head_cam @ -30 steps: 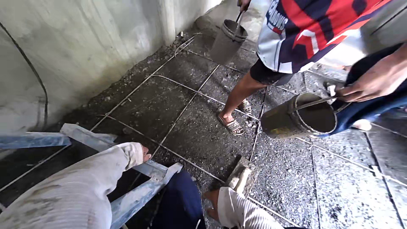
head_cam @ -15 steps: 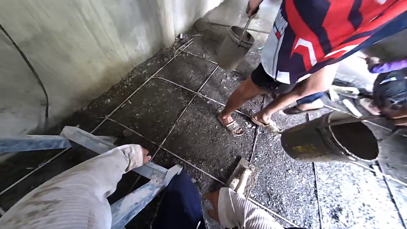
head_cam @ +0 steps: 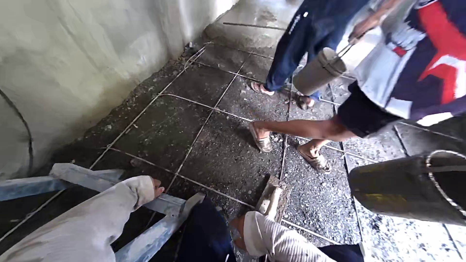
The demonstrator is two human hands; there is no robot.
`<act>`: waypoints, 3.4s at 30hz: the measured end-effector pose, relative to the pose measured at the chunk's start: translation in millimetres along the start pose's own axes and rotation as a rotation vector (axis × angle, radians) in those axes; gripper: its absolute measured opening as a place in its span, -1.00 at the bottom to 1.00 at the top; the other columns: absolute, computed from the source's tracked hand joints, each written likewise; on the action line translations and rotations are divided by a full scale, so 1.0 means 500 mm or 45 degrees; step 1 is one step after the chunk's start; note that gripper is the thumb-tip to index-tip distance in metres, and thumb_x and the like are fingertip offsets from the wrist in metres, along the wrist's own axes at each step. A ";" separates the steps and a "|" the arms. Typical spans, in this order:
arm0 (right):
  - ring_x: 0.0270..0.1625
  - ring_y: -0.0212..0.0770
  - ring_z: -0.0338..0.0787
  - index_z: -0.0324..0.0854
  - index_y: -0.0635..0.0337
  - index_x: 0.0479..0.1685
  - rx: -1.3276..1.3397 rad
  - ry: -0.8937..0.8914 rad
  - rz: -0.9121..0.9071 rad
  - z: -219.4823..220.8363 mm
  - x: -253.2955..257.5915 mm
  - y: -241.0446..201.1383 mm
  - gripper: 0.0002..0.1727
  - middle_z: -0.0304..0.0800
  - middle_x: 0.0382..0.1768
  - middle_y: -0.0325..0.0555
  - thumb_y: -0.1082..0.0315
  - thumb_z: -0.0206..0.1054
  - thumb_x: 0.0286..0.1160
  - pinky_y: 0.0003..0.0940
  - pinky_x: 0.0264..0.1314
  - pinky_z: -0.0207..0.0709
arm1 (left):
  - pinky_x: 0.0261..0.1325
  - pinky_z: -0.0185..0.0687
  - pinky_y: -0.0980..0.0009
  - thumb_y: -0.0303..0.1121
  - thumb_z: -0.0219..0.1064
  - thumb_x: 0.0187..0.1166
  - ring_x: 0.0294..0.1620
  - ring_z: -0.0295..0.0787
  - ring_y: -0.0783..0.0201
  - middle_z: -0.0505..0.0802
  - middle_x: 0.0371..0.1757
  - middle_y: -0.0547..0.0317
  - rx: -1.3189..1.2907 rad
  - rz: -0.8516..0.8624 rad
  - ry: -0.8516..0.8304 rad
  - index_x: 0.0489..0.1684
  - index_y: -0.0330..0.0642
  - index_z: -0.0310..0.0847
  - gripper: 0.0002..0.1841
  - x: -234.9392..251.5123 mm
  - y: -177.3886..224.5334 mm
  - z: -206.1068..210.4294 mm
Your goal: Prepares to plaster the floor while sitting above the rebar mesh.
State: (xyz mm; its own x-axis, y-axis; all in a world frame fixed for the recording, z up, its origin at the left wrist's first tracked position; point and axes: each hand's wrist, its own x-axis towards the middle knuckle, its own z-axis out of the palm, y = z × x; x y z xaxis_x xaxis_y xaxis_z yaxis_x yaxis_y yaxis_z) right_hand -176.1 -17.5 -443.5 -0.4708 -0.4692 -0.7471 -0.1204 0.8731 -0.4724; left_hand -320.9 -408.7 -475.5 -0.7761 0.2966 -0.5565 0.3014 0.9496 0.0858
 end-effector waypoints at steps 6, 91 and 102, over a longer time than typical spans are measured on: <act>0.58 0.28 0.60 0.34 0.20 0.73 -0.056 -0.022 0.068 -0.003 0.005 0.004 -0.29 0.63 0.48 0.36 0.05 0.33 0.67 0.32 0.67 0.32 | 0.52 0.47 -0.21 0.13 0.00 0.81 0.40 0.72 -0.17 0.83 0.23 -0.29 0.028 -0.181 -0.240 0.28 -0.29 0.69 -0.38 0.037 -0.004 0.002; 0.66 0.32 0.46 0.38 0.51 0.60 0.145 -0.048 -0.130 -0.057 -0.049 -0.072 -0.44 0.47 0.57 0.47 0.33 0.24 0.73 0.21 0.74 0.18 | 0.53 0.49 -0.17 0.15 -0.06 0.82 0.42 0.73 -0.12 0.83 0.26 -0.24 0.196 -0.191 -0.346 0.30 -0.25 0.68 -0.37 0.028 0.015 -0.030; 0.63 0.37 0.49 0.33 0.53 0.62 0.070 -0.104 -0.051 -0.074 -0.063 -0.060 -0.40 0.49 0.54 0.53 0.29 0.25 0.75 0.27 0.71 0.22 | 0.53 0.49 -0.15 0.11 -0.04 0.83 0.42 0.73 -0.13 0.82 0.27 -0.25 0.166 -0.214 -0.348 0.30 -0.28 0.67 -0.39 0.022 0.030 -0.052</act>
State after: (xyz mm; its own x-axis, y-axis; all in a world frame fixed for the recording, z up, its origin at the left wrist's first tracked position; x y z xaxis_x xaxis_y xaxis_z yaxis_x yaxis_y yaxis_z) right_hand -190.0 -23.9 -388.2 -0.3935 -0.5146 -0.7618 -0.0883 0.8460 -0.5259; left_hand -339.4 -388.3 -458.7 -0.6492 0.0825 -0.7562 0.2641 0.9567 -0.1223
